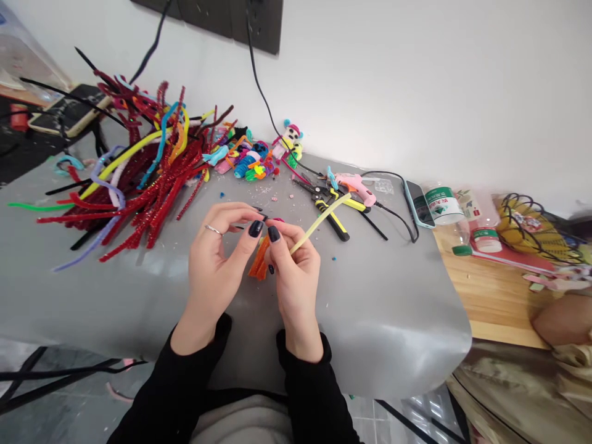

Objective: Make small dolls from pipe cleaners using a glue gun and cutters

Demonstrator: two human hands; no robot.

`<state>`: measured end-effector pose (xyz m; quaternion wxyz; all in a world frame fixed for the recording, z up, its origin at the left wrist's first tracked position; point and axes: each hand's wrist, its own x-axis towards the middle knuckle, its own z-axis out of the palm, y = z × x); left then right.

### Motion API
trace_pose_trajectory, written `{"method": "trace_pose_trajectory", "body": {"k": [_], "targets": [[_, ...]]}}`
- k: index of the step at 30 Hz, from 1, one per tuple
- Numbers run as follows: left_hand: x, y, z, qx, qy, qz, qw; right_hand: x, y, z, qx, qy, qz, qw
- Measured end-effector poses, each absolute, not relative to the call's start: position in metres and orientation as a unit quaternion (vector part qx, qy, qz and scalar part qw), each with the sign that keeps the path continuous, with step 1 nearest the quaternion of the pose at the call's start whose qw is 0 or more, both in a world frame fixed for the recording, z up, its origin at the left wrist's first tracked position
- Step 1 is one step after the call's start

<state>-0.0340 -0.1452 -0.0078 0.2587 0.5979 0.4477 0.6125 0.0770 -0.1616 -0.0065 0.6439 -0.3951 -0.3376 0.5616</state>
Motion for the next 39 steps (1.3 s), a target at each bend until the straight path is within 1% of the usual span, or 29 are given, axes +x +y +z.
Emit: {"method": "trace_pose_trajectory", "body": {"k": [7,9,12,15,18,23,26,30,33,35,39], "targets": [[-0.038,-0.143,-0.006,0.634,0.428,0.577,0.286,0.082,-0.161,-0.007,-0.419,-0.39,0.575,0.584],[-0.038,-0.143,-0.007,0.605,0.425,0.594,0.316,0.082,-0.161,-0.008,-0.433,-0.399,0.566,0.577],[-0.038,-0.142,-0.009,0.534,0.421,0.631,0.374,0.083,-0.161,-0.009,-0.449,-0.393,0.543,0.59],[-0.036,-0.141,-0.011,0.434,0.442,0.681,0.39,0.085,-0.161,-0.008,-0.441,-0.389,0.543,0.599],[-0.035,-0.141,-0.012,0.392,0.467,0.704,0.364,0.087,-0.16,-0.007,-0.412,-0.376,0.555,0.617],[-0.036,-0.141,-0.01,0.468,0.486,0.679,0.288,0.091,-0.156,-0.009,-0.357,-0.339,0.564,0.663],[-0.036,-0.145,-0.005,0.545,0.484,0.633,0.263,0.091,-0.156,-0.011,-0.363,-0.333,0.556,0.669],[-0.033,-0.151,-0.001,0.648,0.447,0.55,0.279,0.091,-0.158,-0.009,-0.38,-0.35,0.537,0.667],[-0.03,-0.152,-0.003,0.685,0.438,0.512,0.279,0.09,-0.16,-0.007,-0.392,-0.357,0.531,0.661],[-0.03,-0.151,-0.004,0.691,0.435,0.517,0.257,0.091,-0.161,-0.007,-0.398,-0.357,0.527,0.66],[-0.034,-0.148,-0.005,0.681,0.421,0.57,0.186,0.094,-0.16,-0.01,-0.425,-0.35,0.494,0.673]]}}
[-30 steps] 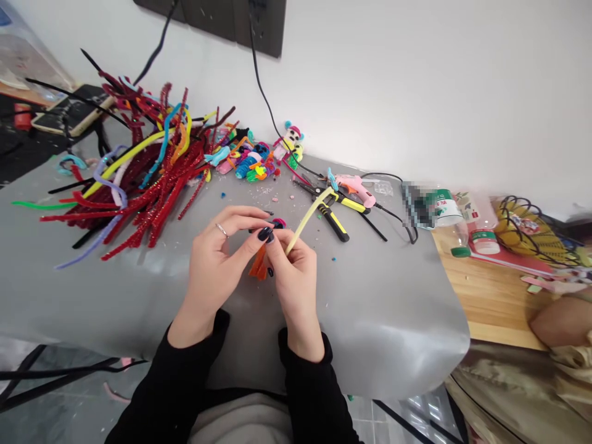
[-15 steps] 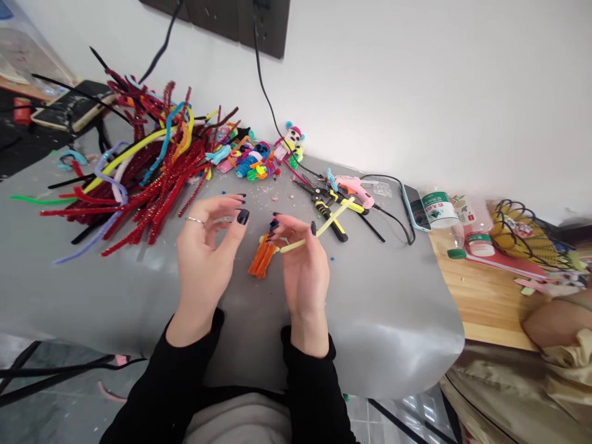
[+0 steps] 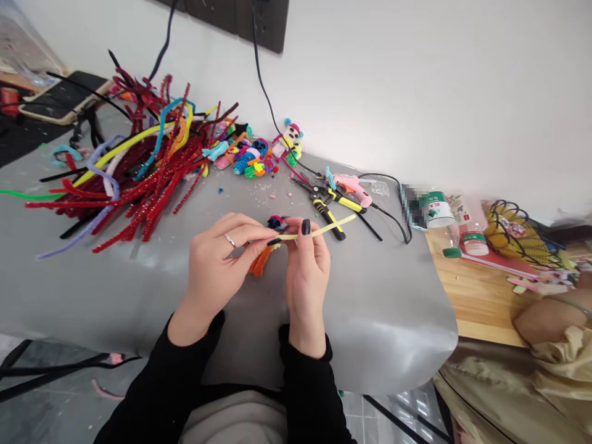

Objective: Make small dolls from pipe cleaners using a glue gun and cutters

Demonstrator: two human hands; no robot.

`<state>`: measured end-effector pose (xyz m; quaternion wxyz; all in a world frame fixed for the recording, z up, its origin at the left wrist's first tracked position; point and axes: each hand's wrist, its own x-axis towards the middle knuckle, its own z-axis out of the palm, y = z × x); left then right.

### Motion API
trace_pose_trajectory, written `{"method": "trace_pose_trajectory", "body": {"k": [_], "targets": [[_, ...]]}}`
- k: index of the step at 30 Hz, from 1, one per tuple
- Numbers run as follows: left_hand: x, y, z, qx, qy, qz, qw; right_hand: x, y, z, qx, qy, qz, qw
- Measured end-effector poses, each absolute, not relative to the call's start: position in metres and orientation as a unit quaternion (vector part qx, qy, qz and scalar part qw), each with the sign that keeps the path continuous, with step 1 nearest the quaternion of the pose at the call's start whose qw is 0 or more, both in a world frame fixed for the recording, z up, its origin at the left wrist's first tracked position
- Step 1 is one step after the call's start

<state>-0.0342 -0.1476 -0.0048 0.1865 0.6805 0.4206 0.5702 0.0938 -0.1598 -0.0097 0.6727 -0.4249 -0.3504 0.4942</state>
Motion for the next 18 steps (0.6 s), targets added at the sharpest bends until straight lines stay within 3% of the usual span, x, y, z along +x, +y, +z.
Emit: {"method": "trace_pose_trajectory", "body": {"k": [2,9,18], "targets": [[-0.0359,-0.1472,-0.004,0.669,0.425,0.577,0.198,0.0951,-0.159,-0.0109,-0.423,-0.347,0.484,0.683],[-0.0321,-0.1471,-0.0057,0.554,0.459,0.564,0.405,0.0964,-0.1621,-0.006,-0.411,-0.44,0.445,0.663],[-0.038,-0.1435,-0.007,0.511,0.448,0.589,0.438,0.102,-0.1619,-0.0077,-0.425,-0.466,0.459,0.625]]}}
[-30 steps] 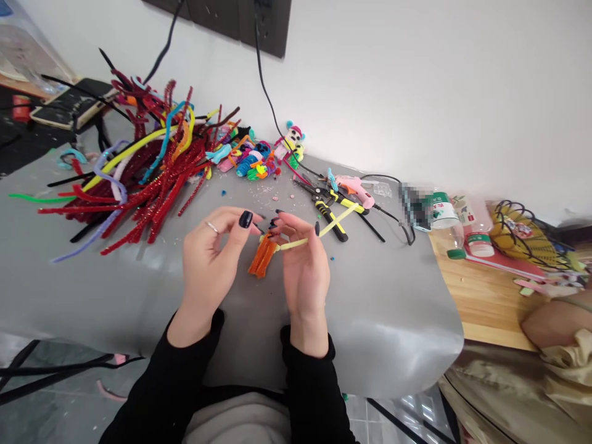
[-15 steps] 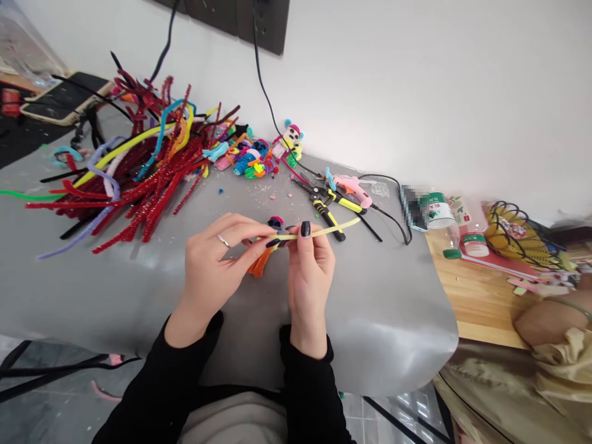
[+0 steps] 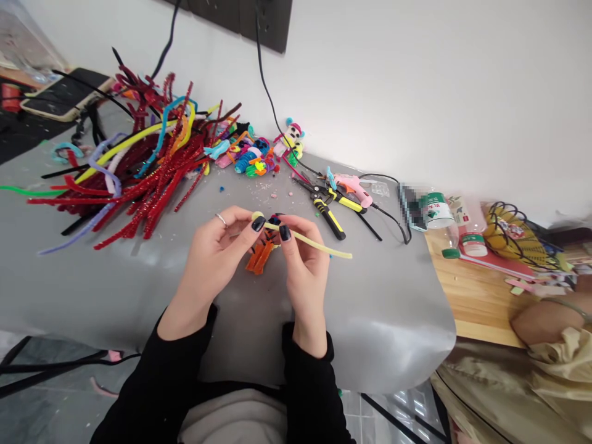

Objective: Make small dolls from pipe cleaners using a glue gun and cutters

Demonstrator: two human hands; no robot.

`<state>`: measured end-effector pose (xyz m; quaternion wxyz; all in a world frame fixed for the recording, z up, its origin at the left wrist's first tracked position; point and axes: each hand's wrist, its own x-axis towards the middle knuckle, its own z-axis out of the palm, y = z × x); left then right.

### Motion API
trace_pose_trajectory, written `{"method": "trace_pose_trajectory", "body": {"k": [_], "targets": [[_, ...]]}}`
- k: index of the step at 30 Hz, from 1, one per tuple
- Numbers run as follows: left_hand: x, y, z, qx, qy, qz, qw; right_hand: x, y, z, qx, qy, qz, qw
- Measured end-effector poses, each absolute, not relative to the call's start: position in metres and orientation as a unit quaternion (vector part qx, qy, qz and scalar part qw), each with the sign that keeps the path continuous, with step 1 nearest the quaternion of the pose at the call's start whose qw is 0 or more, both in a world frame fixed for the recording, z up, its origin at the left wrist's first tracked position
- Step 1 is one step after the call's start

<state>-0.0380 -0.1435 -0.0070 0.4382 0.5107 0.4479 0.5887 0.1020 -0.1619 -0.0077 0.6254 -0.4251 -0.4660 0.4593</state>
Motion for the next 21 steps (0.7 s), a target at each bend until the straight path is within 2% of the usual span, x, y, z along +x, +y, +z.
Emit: {"method": "trace_pose_trajectory", "body": {"k": [10,15,19,21], "targets": [[-0.038,-0.149,-0.002,0.474,0.469,0.581,0.466,0.102,-0.162,-0.007,-0.416,-0.487,0.436,0.632],[-0.034,-0.152,0.001,0.436,0.446,0.626,0.468,0.101,-0.163,-0.006,-0.383,-0.512,0.421,0.644],[-0.031,-0.152,0.004,0.415,0.42,0.656,0.471,0.109,-0.164,-0.001,-0.383,-0.557,0.425,0.601],[-0.034,-0.15,0.004,0.415,0.429,0.661,0.455,0.123,-0.161,0.002,-0.425,-0.605,0.378,0.557]]}}
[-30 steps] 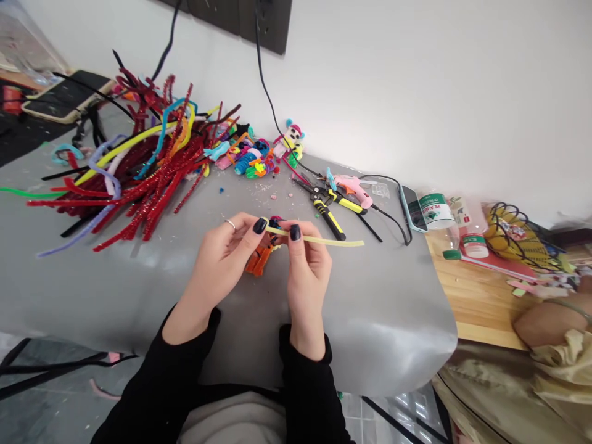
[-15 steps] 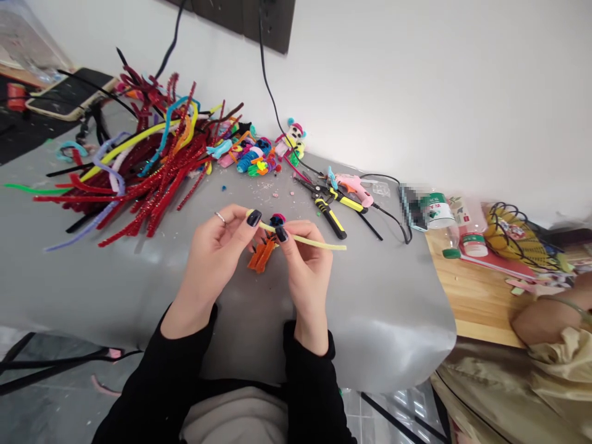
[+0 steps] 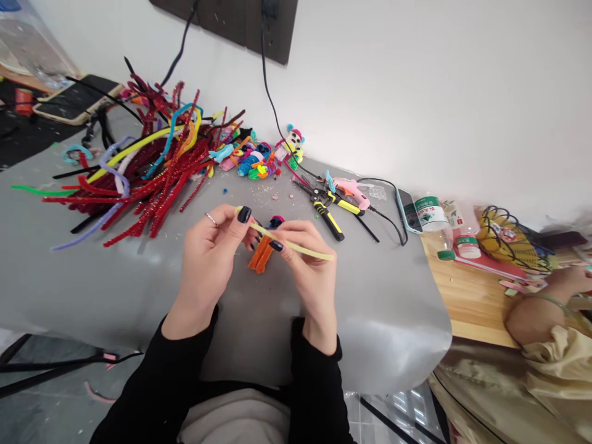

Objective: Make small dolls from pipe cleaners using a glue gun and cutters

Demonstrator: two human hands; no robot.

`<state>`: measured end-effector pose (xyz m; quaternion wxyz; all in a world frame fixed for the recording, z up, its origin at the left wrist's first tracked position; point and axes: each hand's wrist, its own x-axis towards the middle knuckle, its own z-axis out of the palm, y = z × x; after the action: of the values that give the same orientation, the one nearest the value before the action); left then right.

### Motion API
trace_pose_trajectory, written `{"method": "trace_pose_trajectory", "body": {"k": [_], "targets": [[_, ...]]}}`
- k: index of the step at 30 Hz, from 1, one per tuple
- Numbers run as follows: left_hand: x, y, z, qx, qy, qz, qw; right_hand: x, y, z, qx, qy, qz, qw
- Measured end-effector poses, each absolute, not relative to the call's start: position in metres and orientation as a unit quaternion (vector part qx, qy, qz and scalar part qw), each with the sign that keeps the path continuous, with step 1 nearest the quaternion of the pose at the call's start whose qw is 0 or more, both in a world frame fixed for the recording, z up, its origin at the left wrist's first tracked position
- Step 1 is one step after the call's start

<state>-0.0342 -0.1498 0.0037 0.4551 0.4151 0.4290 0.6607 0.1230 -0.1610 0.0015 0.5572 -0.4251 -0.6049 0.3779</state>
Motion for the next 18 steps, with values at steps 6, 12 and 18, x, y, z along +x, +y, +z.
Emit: {"method": "trace_pose_trajectory", "body": {"k": [6,12,18], "targets": [[-0.049,-0.143,-0.004,0.389,0.462,0.682,0.413,0.186,-0.131,-0.005,-0.701,-0.641,0.082,0.302],[-0.048,-0.143,-0.003,0.369,0.477,0.692,0.397,0.192,-0.103,0.012,-0.738,-0.673,0.042,0.027],[-0.053,-0.14,-0.002,0.363,0.463,0.708,0.391,0.183,-0.086,0.032,-0.736,-0.668,0.113,0.003]]}}
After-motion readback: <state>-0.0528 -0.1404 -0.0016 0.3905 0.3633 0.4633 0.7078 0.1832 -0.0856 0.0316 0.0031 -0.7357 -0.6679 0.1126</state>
